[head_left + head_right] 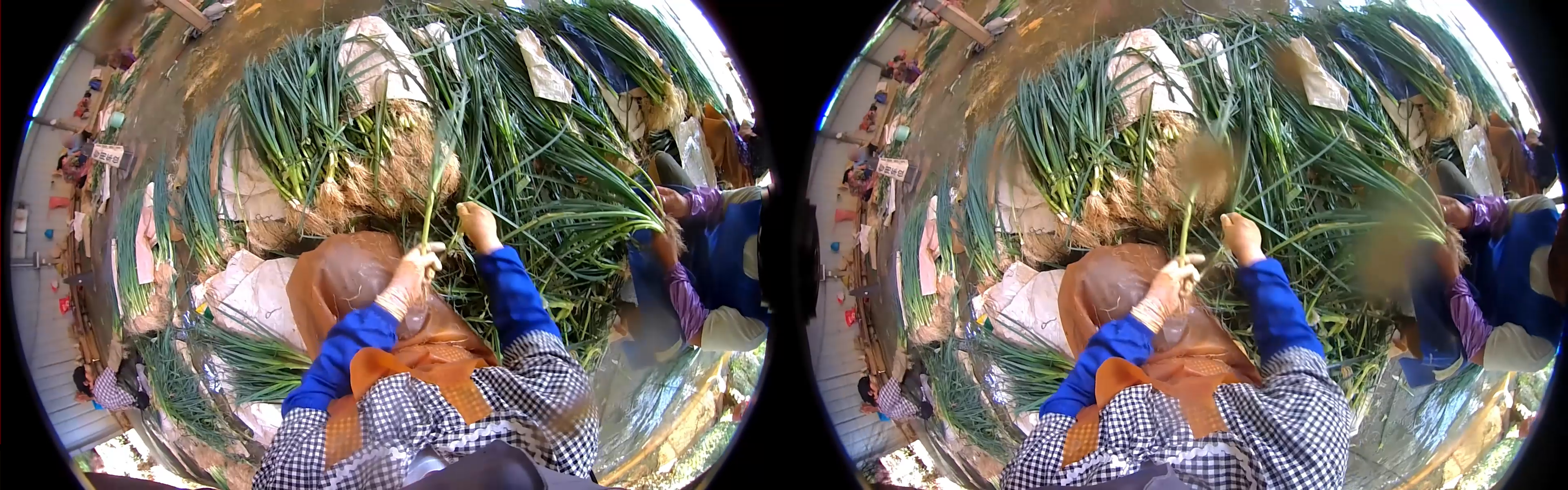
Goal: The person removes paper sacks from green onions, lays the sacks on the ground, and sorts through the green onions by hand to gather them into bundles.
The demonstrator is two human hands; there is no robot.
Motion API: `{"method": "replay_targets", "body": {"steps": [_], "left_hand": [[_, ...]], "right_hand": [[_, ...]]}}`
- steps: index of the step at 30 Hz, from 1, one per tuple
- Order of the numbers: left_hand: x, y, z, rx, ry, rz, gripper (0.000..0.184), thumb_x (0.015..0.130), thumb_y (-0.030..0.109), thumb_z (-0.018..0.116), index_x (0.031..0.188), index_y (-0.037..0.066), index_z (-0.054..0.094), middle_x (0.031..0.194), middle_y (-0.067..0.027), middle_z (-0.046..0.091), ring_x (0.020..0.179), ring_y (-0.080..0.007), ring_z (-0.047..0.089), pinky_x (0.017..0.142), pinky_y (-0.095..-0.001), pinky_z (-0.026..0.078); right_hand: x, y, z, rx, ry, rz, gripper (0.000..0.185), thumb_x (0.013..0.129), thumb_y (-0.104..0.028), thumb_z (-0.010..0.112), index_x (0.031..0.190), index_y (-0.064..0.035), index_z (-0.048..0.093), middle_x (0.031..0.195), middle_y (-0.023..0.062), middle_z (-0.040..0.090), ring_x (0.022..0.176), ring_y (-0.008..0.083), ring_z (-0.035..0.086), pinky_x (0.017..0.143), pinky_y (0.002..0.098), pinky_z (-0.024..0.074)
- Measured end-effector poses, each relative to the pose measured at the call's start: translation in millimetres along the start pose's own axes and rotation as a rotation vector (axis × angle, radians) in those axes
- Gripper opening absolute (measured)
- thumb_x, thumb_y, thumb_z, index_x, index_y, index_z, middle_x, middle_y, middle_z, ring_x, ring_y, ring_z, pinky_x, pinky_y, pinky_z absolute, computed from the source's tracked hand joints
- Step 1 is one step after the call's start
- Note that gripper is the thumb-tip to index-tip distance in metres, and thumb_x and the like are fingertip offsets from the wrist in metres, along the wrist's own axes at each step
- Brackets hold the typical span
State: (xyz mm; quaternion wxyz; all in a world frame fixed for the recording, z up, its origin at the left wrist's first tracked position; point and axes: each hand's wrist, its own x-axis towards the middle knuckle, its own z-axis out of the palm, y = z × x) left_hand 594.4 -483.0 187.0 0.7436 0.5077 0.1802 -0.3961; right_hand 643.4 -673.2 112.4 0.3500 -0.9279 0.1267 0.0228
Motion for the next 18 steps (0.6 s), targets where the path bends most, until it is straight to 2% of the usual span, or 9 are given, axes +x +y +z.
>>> {"method": "replay_targets", "body": {"steps": [1, 4, 7, 8, 11, 13, 14, 16, 18], "left_hand": [[-5, 0, 3, -0.073, 0.0, 0.032, 0.022, 0.089, 0.014, 0.046, 0.108, 0.005, 0.054, 0.064, 0.001, 0.054, 0.042, -0.0038, 0.038, 0.037, -0.0148, 0.029], [-15, 3, -1, -0.185, -0.004, 0.069, 0.022, 0.091, 0.017, 0.044, 0.105, 0.004, 0.055, 0.065, -0.0007, 0.054, 0.041, -0.004, 0.035, 0.034, -0.0172, 0.025], [-27, 17, -15, -0.347, -0.018, 0.107, 0.022, 0.093, 0.017, 0.041, 0.103, 0.005, 0.056, 0.064, -0.0001, 0.053, 0.04, -0.0038, 0.033, 0.033, -0.0167, 0.023], [-28, 21, -21, -0.324, 0.004, 0.161, 0.021, 0.092, 0.016, 0.042, 0.103, 0.005, 0.056, 0.065, -0.0014, 0.055, 0.041, -0.0035, 0.036, 0.034, -0.0161, 0.024], [-25, 26, -26, -0.214, 0.036, 0.211, 0.018, 0.09, 0.017, 0.048, 0.102, 0.006, 0.056, 0.073, -0.0021, 0.06, 0.051, -0.004, 0.049, 0.037, -0.0164, 0.029], [-20, 27, -12, -0.171, 0.085, 0.179, 0.017, 0.089, 0.017, 0.049, 0.101, 0.006, 0.056, 0.077, -0.002, 0.06, 0.052, -0.0041, 0.048, 0.04, -0.0152, 0.029], [-21, 26, -2, -0.121, 0.132, 0.131, 0.016, 0.088, 0.016, 0.051, 0.1, 0.006, 0.056, 0.08, -0.0018, 0.059, 0.054, -0.0042, 0.047, 0.042, -0.0139, 0.029], [-13, 8, 12, -0.13, -0.072, 0.048, 0.014, 0.085, 0.013, 0.056, 0.099, 0.009, 0.056, 0.088, 0.001, 0.06, 0.079, -0.0081, 0.056, 0.054, -0.0193, 0.043], [8, -28, 8, -0.154, -0.151, 0.016, 0.02, 0.085, 0.01, 0.055, 0.104, 0.007, 0.054, 0.087, -0.0016, 0.06, 0.078, -0.0107, 0.057, 0.062, -0.0233, 0.048]], "right_hand": [[30, 24, 36, -0.374, -0.154, 0.085, 0.038, 0.086, -0.039, 0.047, 0.087, -0.0045, 0.064, 0.082, 0.0143, 0.064, 0.081, 0.0314, 0.061, 0.071, 0.0404, 0.0477], [35, 31, 42, -0.418, -0.337, 0.318, 0.044, 0.077, -0.047, 0.058, 0.087, -0.0049, 0.066, 0.091, 0.0143, 0.064, 0.088, 0.0302, 0.061, 0.077, 0.0389, 0.048], [39, 46, 42, -0.396, -0.347, 0.343, 0.041, 0.075, -0.044, 0.063, 0.086, -0.0047, 0.067, 0.085, 0.0141, 0.065, 0.087, 0.0312, 0.061, 0.074, 0.0374, 0.0489], [37, 52, 46, -0.326, -0.287, 0.308, 0.037, 0.075, -0.039, 0.064, 0.084, -0.0027, 0.066, 0.081, 0.0144, 0.065, 0.078, 0.0275, 0.063, 0.068, 0.0352, 0.0492], [23, 46, 41, 0.51, -0.242, 0.237, 0.023, 0.078, -0.02, 0.062, 0.085, 0.0019, 0.063, 0.071, 0.0081, 0.061, 0.063, 0.0136, 0.056, 0.06, 0.0269, 0.0463], [-10, 10, -6, 0.791, -0.403, 0.005, 0.025, 0.08, -0.021, 0.061, 0.085, 0.0033, 0.062, 0.076, 0.0055, 0.062, 0.068, 0.0123, 0.056, 0.065, 0.0262, 0.0457], [-28, -18, -37, 0.79, -0.525, 0.154, 0.029, 0.081, -0.023, 0.061, 0.096, 0.0012, 0.062, 0.086, 0.0083, 0.064, 0.078, 0.012, 0.058, 0.072, 0.0263, 0.0465], [-66, -56, -60, 1.064, -0.545, 0.071, 0.037, 0.084, -0.021, 0.059, 0.114, -0.0009, 0.053, 0.09, 0.0049, 0.062, 0.083, 0.0123, 0.057, 0.075, 0.0243, 0.0462], [-84, -48, -47, 1.063, -0.508, -0.071, 0.045, 0.086, -0.019, 0.057, 0.125, -0.0017, 0.042, 0.095, 0.0028, 0.06, 0.088, 0.0132, 0.055, 0.077, 0.0236, 0.0458]]}}
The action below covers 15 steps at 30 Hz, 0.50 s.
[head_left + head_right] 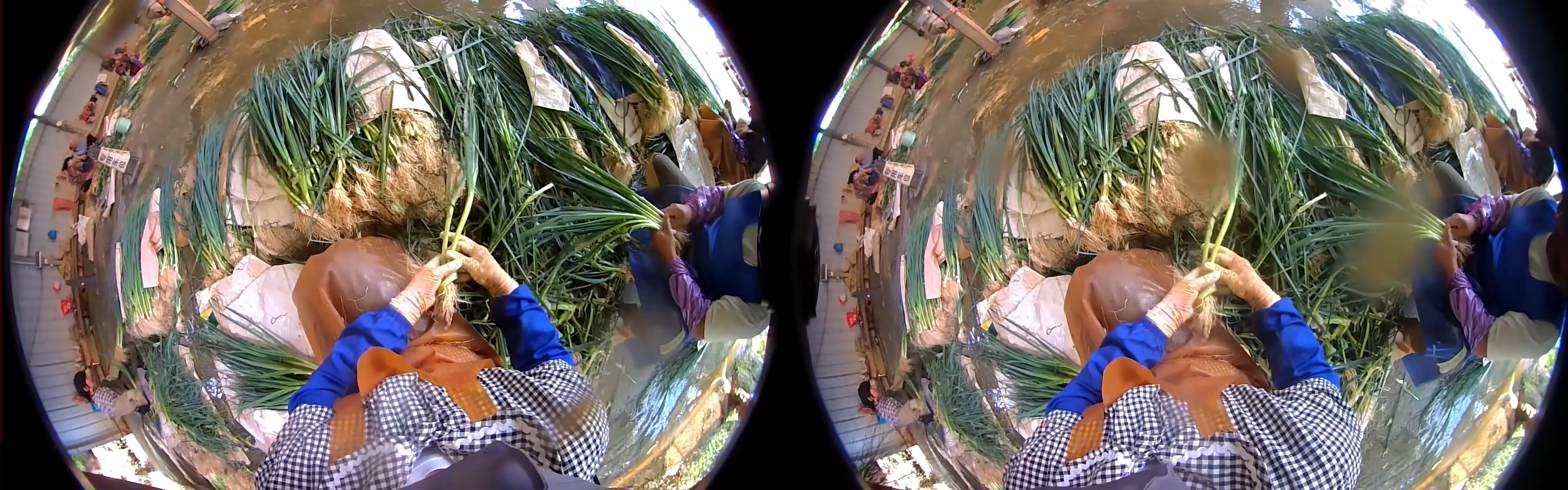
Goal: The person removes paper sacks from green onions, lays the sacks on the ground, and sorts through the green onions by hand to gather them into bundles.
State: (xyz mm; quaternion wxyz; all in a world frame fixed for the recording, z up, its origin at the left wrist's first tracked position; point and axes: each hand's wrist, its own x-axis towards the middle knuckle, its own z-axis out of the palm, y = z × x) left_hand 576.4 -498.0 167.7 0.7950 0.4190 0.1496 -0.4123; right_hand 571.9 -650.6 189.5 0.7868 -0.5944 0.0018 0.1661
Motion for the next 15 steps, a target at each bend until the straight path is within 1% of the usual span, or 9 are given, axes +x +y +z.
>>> {"method": "replay_targets", "body": {"steps": [1, 2, 4, 6, 8, 10, 12, 14, 15], "left_hand": [[-17, 12, 24, -0.086, 0.055, -0.034, 0.027, 0.085, 0.01, 0.054, 0.111, 0.003, 0.05, 0.085, -0.0059, 0.06, 0.073, -0.0132, 0.058, 0.064, -0.025, 0.049], [-18, 9, 21, -0.083, 0.056, -0.034, 0.027, 0.085, 0.01, 0.054, 0.111, 0.003, 0.05, 0.085, -0.0059, 0.06, 0.073, -0.0132, 0.058, 0.064, -0.025, 0.049], [-19, 4, 10, -0.041, -0.032, -0.038, 0.032, 0.085, 0.008, 0.054, 0.115, 0.001, 0.047, 0.084, -0.009, 0.06, 0.071, -0.0158, 0.06, 0.065, -0.0265, 0.05], [-24, -1, 9, 0.142, -0.04, -0.028, 0.035, 0.083, 0.007, 0.054, 0.116, 0.001, 0.046, 0.084, -0.0093, 0.06, 0.074, -0.0184, 0.06, 0.066, -0.0263, 0.05], [-24, -10, 13, 0.249, -0.027, 0.085, 0.039, 0.081, 0.006, 0.055, 0.118, 0.004, 0.045, 0.088, -0.01, 0.06, 0.073, -0.0187, 0.059, 0.067, -0.0271, 0.05], [-32, -6, 14, 0.195, -0.084, 0.003, 0.04, 0.08, 0.004, 0.055, 0.118, 0.005, 0.043, 0.087, -0.0086, 0.058, 0.072, -0.0191, 0.058, 0.065, -0.0282, 0.051], [-34, -12, 11, 0.095, 0.003, -0.011, 0.039, 0.08, 0.005, 0.054, 0.117, 0.005, 0.042, 0.083, -0.0068, 0.055, 0.07, -0.0189, 0.058, 0.062, -0.0291, 0.05], [-30, -21, 9, 0.222, 0.082, 0.05, 0.037, 0.08, 0.006, 0.052, 0.116, 0.006, 0.042, 0.077, -0.0059, 0.052, 0.063, -0.017, 0.053, 0.054, -0.0301, 0.048], [-30, -23, 10, 0.45, 0.134, 0.095, 0.036, 0.081, 0.007, 0.051, 0.116, 0.007, 0.043, 0.075, -0.0058, 0.052, 0.06, -0.0163, 0.051, 0.051, -0.0295, 0.046]], "right_hand": [[-6, -2, 2, 0.005, 0.009, 0.022, 0.04, 0.088, -0.019, 0.055, 0.123, -0.0025, 0.044, 0.1, 0.0027, 0.058, 0.088, 0.0134, 0.055, 0.079, 0.0225, 0.0448], [-13, -9, -3, 0.23, -0.054, 0.286, 0.036, 0.089, -0.022, 0.053, 0.119, -0.0031, 0.048, 0.101, 0.0035, 0.058, 0.089, 0.0126, 0.055, 0.078, 0.023, 0.0447], [-13, -12, -1, 0.139, 0.04, 0.074, 0.034, 0.09, -0.026, 0.051, 0.116, -0.0037, 0.05, 0.098, 0.0032, 0.059, 0.087, 0.0113, 0.056, 0.075, 0.024, 0.0449], [1, -6, -1, 0.311, 0.23, 0.095, 0.026, 0.088, -0.027, 0.053, 0.103, -0.005, 0.056, 0.087, 0.0007, 0.06, 0.081, 0.0088, 0.055, 0.073, 0.0235, 0.0433], [20, 5, -9, 0.142, 0.355, 0.109, 0.022, 0.087, -0.026, 0.056, 0.093, -0.0052, 0.059, 0.08, -0.0009, 0.059, 0.072, 0.008, 0.052, 0.067, 0.0223, 0.0414], [28, 10, -8, -0.037, 0.405, 0.106, 0.022, 0.083, -0.028, 0.061, 0.08, -0.0061, 0.059, 0.069, -0.0002, 0.057, 0.061, 0.0099, 0.051, 0.058, 0.0254, 0.0412], [28, 16, -7, -0.876, 0.735, -0.097, 0.025, 0.079, -0.032, 0.064, 0.079, -0.0075, 0.058, 0.066, 0.003, 0.058, 0.059, 0.0145, 0.054, 0.055, 0.0286, 0.043], [23, -19, -3, -0.843, 0.773, 0.009, 0.034, 0.076, -0.041, 0.065, 0.085, -0.0084, 0.06, 0.069, 0.0073, 0.061, 0.062, 0.0238, 0.059, 0.057, 0.0313, 0.0463], [25, -24, -5, -0.998, 0.706, 0.007, 0.037, 0.076, -0.043, 0.064, 0.089, -0.0088, 0.06, 0.071, 0.0085, 0.062, 0.064, 0.0252, 0.06, 0.059, 0.0324, 0.0471]]}}
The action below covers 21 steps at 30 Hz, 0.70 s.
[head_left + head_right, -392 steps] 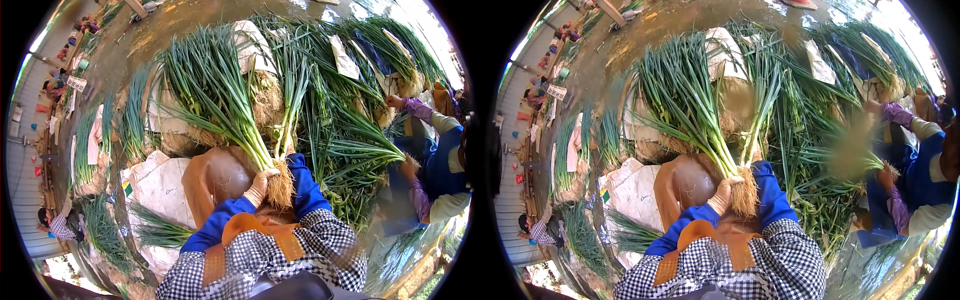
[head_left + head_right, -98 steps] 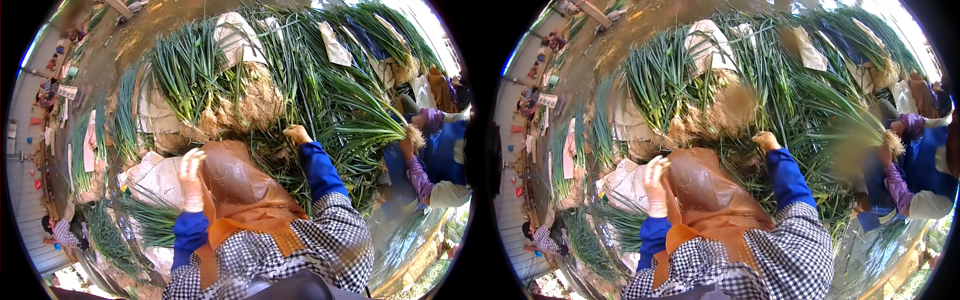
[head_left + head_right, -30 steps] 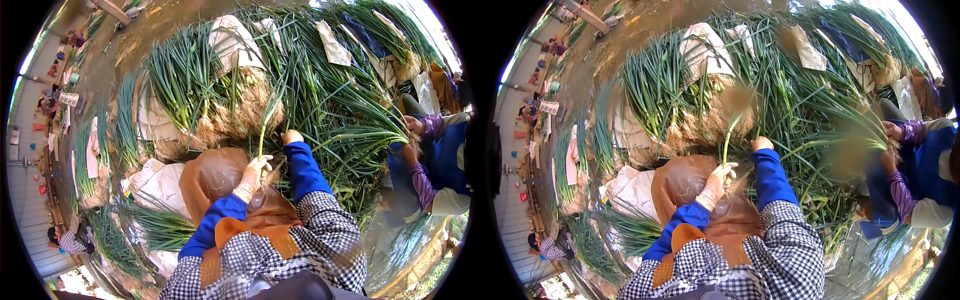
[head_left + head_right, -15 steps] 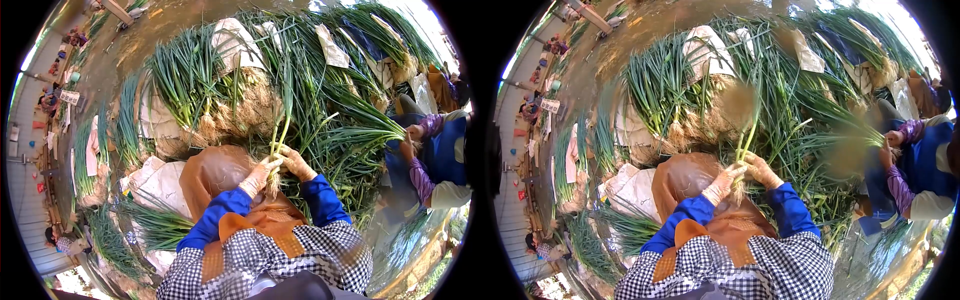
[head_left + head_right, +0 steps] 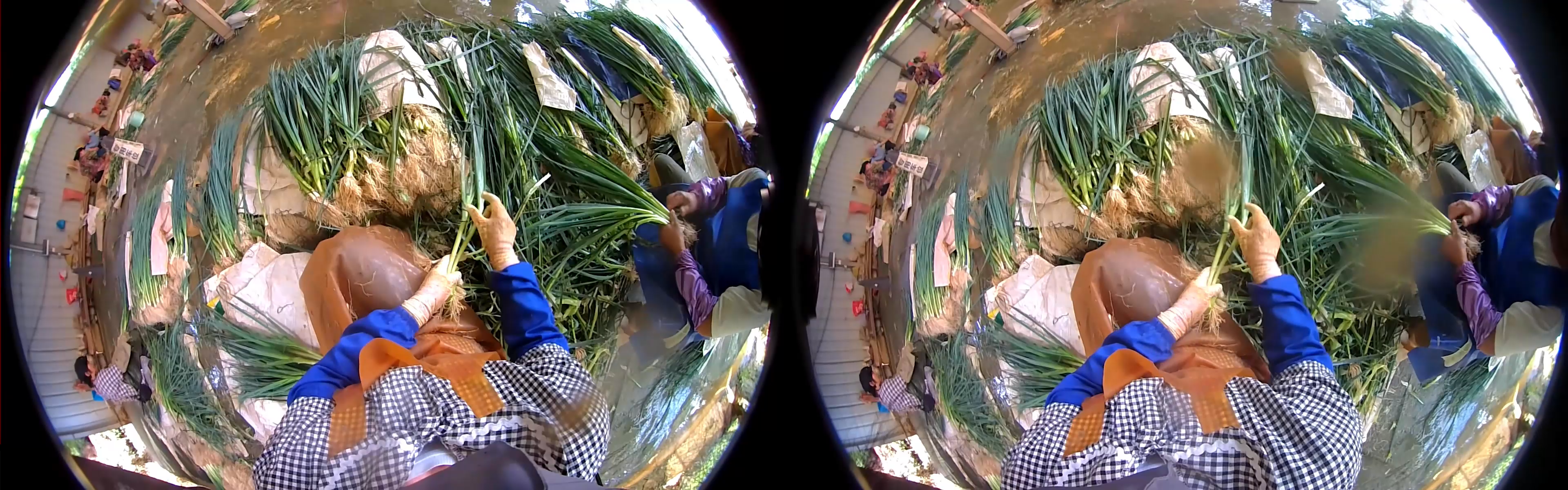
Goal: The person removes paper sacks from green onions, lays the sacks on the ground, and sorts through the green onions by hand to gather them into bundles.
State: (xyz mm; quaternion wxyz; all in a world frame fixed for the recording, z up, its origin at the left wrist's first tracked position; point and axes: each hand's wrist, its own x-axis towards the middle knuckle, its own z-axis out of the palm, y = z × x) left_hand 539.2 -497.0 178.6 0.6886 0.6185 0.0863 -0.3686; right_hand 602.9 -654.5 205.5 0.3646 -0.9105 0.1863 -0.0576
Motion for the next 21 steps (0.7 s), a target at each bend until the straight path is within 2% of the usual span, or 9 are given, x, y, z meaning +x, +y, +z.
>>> {"method": "replay_targets", "body": {"steps": [5, 8, 12, 14, 15, 16, 17, 19, 21], "left_hand": [[7, -17, -3, 0.393, 0.07, 0.002, 0.032, 0.083, 0.011, 0.048, 0.116, 0.008, 0.045, 0.069, -0.0034, 0.049, 0.052, -0.0136, 0.046, 0.045, -0.0265, 0.041], [4, -8, -3, 0.006, 0.033, -0.138, 0.026, 0.085, 0.014, 0.049, 0.111, 0.011, 0.047, 0.068, -0.003, 0.049, 0.055, -0.0138, 0.048, 0.046, -0.026, 0.042], [0, -7, -11, -0.224, -0.028, -0.116, 0.022, 0.087, 0.017, 0.05, 0.108, 0.009, 0.05, 0.07, -0.0028, 0.05, 0.058, -0.0154, 0.051, 0.049, -0.0276, 0.045], [4, 6, -15, -0.438, -0.093, -0.154, 0.025, 0.087, 0.017, 0.05, 0.11, 0.008, 0.051, 0.084, -0.0084, 0.059, 0.075, -0.0251, 0.062, 0.061, -0.0369, 0.052], [4, 11, -17, -0.397, -0.045, -0.192, 0.026, 0.088, 0.017, 0.048, 0.113, 0.008, 0.048, 0.078, -0.0056, 0.055, 0.063, -0.0171, 0.057, 0.052, -0.0288, 0.048], [6, 18, -20, -0.478, -0.112, -0.22, 0.028, 0.089, 0.018, 0.047, 0.115, 0.008, 0.047, 0.074, -0.0027, 0.05, 0.058, -0.0125, 0.05, 0.048, -0.0243, 0.043], [6, 24, -23, -0.558, -0.174, -0.253, 0.029, 0.09, 0.018, 0.046, 0.117, 0.008, 0.046, 0.069, 0.0002, 0.046, 0.053, -0.0078, 0.044, 0.044, -0.0198, 0.038], [-1, 60, -21, -0.907, -0.451, -0.234, 0.034, 0.092, 0.022, 0.045, 0.123, 0.008, 0.043, 0.061, 0.0055, 0.034, 0.047, -0.0026, 0.032, 0.039, -0.0164, 0.028], [-15, 115, -19, -0.947, -0.512, -0.101, 0.035, 0.092, 0.022, 0.045, 0.123, 0.006, 0.043, 0.061, 0.0058, 0.035, 0.045, -0.0024, 0.032, 0.036, -0.0161, 0.03]], "right_hand": [[53, 69, 47, -0.111, -0.511, -0.421, 0.035, 0.077, -0.04, 0.063, 0.086, -0.0057, 0.063, 0.076, 0.0101, 0.065, 0.073, 0.026, 0.062, 0.068, 0.0367, 0.0481], [58, 25, -24, 0.992, -0.321, 0.067, 0.009, 0.085, -0.012, 0.051, 0.079, -0.0147, 0.057, 0.06, -0.0027, 0.047, 0.052, 0.0109, 0.044, 0.053, 0.0233, 0.0417], [65, 53, -111, 2.074, 0.032, -0.255, 0.016, 0.092, -0.017, 0.045, 0.079, -0.0087, 0.05, 0.062, -0.0038, 0.043, 0.054, 0.0047, 0.037, 0.05, 0.0232, 0.0331], [49, 63, -117, 1.496, 0.165, -0.16, 0.014, 0.091, -0.019, 0.046, 0.091, -0.0062, 0.053, 0.074, 0.0023, 0.053, 0.066, 0.0098, 0.049, 0.067, 0.0255, 0.0414], [33, 48, -114, 1.01, 0.315, 0.019, 0.017, 0.091, -0.02, 0.047, 0.096, -0.0054, 0.054, 0.08, 0.0052, 0.056, 0.073, 0.0127, 0.053, 0.073, 0.0271, 0.0433], [36, 80, -81, 0.473, 0.156, -0.204, 0.021, 0.088, -0.018, 0.05, 0.101, -0.0026, 0.055, 0.095, 0.0085, 0.058, 0.088, 0.0178, 0.055, 0.083, 0.0289, 0.0425], [8, 56, -50, 0.715, 0.067, -0.05, 0.022, 0.086, -0.018, 0.054, 0.1, -0.002, 0.057, 0.101, 0.0083, 0.057, 0.095, 0.0196, 0.053, 0.085, 0.0297, 0.0421], [-20, 68, 21, 0.464, -0.302, -0.327, 0.026, 0.083, -0.025, 0.058, 0.103, -0.0076, 0.059, 0.105, 0.0105, 0.057, 0.102, 0.0255, 0.052, 0.09, 0.0328, 0.0398], [-34, 63, 54, -0.234, -0.265, -0.619, 0.044, 0.081, -0.044, 0.054, 0.111, -0.0113, 0.057, 0.109, 0.0072, 0.057, 0.117, 0.0285, 0.042, 0.104, 0.0444, 0.0222]]}}
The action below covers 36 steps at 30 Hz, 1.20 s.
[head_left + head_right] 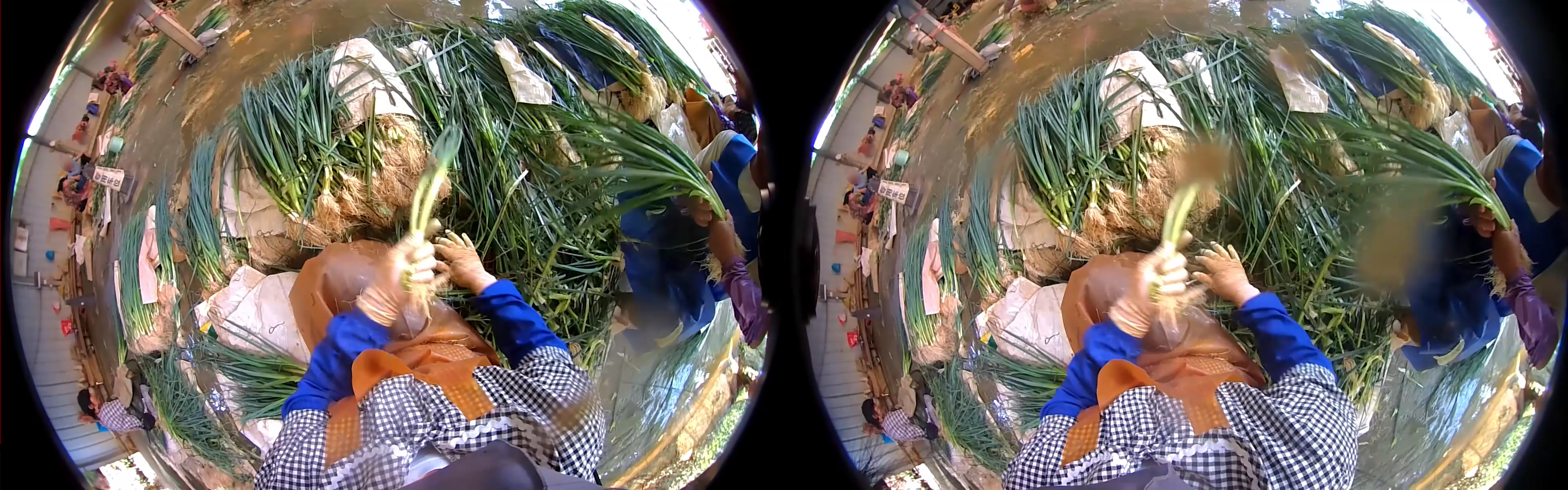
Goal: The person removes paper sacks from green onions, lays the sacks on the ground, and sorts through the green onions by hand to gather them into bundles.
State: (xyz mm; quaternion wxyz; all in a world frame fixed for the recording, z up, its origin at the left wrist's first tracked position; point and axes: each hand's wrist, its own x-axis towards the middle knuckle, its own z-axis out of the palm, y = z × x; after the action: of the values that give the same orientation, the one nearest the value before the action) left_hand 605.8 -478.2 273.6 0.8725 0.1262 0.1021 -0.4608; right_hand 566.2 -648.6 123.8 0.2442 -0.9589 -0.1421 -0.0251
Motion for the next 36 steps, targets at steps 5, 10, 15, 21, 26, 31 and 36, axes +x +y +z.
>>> {"method": "replay_targets", "body": {"steps": [5, 10, 15, 21, 26, 31, 36], "left_hand": [[-50, 86, 94, 0.19, -0.154, 0.352, 0.034, 0.091, 0.02, 0.047, 0.12, 0.003, 0.044, 0.06, 0.0031, 0.04, 0.045, -0.0037, 0.038, 0.036, -0.0163, 0.036], [-50, 136, 53, 0.319, -0.035, 0.604, 0.026, 0.095, 0.021, 0.038, 0.113, 0.004, 0.048, 0.073, -0.0039, 0.05, 0.059, -0.0082, 0.05, 0.042, -0.0183, 0.042], [16, 114, -48, 0.183, 0.518, 0.637, 0.026, 0.09, 0.024, 0.048, 0.111, 0.01, 0.048, 0.109, -0.0127, 0.059, 0.1, -0.0209, 0.058, 0.056, -0.0202, 0.051], [23, 79, -92, 0.239, 0.648, 0.637, 0.035, 0.091, 0.031, 0.046, 0.125, 0.02, 0.042, 0.098, -0.0075, 0.061, 0.067, -0.012, 0.057, 0.043, -0.0187, 0.042], [13, 66, -84, 0.167, 0.79, 0.729, 0.027, 0.091, 0.024, 0.048, 0.116, 0.015, 0.05, 0.088, -0.004, 0.059, 0.067, -0.0123, 0.057, 0.047, -0.0195, 0.043], [13, 49, -94, 0.296, 0.505, 0.589, 0.029, 0.087, 0.015, 0.051, 0.115, 0.007, 0.055, 0.083, -0.0007, 0.056, 0.078, -0.0097, 0.055, 0.066, -0.0211, 0.047], [29, 20, -85, 0.385, 0.485, 0.523, 0.025, 0.083, 0.006, 0.053, 0.108, 0.004, 0.057, 0.088, -0.0043, 0.061, 0.079, -0.0129, 0.059, 0.068, -0.028, 0.049]], "right_hand": [[-70, 95, 14, -0.446, -0.495, 0.291, 0.039, 0.081, -0.044, 0.05, 0.099, -0.0125, 0.063, 0.101, 0.0063, 0.062, 0.111, 0.0258, 0.047, 0.106, 0.0436, 0.0157], [-196, 103, -62, -0.26, -0.562, 0.856, 0.047, 0.083, -0.05, 0.044, 0.09, -0.0095, 0.067, 0.091, 0.0127, 0.065, 0.096, 0.0305, 0.057, 0.094, 0.048, 0.0334], [-100, 100, -115, -0.3, -1.072, 0.501, 0.056, 0.077, -0.057, 0.049, 0.105, -0.0101, 0.061, 0.103, 0.0168, 0.06, 0.092, 0.0324, 0.059, 0.077, 0.04, 0.0479], [52, 203, -61, -0.106, 0.359, 0.717, 0.063, 0.073, -0.045, 0.065, 0.12, -0.0065, 0.048, 0.115, 0.0176, 0.053, 0.103, 0.0326, 0.052, 0.086, 0.0392, 0.0427], [39, 162, 10, 0.188, -0.053, 0.83, 0.043, 0.073, -0.033, 0.062, 0.105, -0.0055, 0.057, 0.102, 0.0195, 0.059, 0.094, 0.0349, 0.057, 0.081, 0.0412, 0.0458], [-75, 39, 59, -0.333, -1.05, 0.072, 0.029, 0.071, -0.028, 0.061, 0.088, -0.0053, 0.066, 0.091, 0.0103, 0.065, 0.085, 0.0296, 0.062, 0.074, 0.0464, 0.0475], [-24, 9, -61, 0.244, -0.823, 0.183, 0.03, 0.081, -0.029, 0.057, 0.101, -0.0078, 0.064, 0.1, 0.0126, 0.062, 0.094, 0.0287, 0.059, 0.082, 0.0393, 0.0465]]}}
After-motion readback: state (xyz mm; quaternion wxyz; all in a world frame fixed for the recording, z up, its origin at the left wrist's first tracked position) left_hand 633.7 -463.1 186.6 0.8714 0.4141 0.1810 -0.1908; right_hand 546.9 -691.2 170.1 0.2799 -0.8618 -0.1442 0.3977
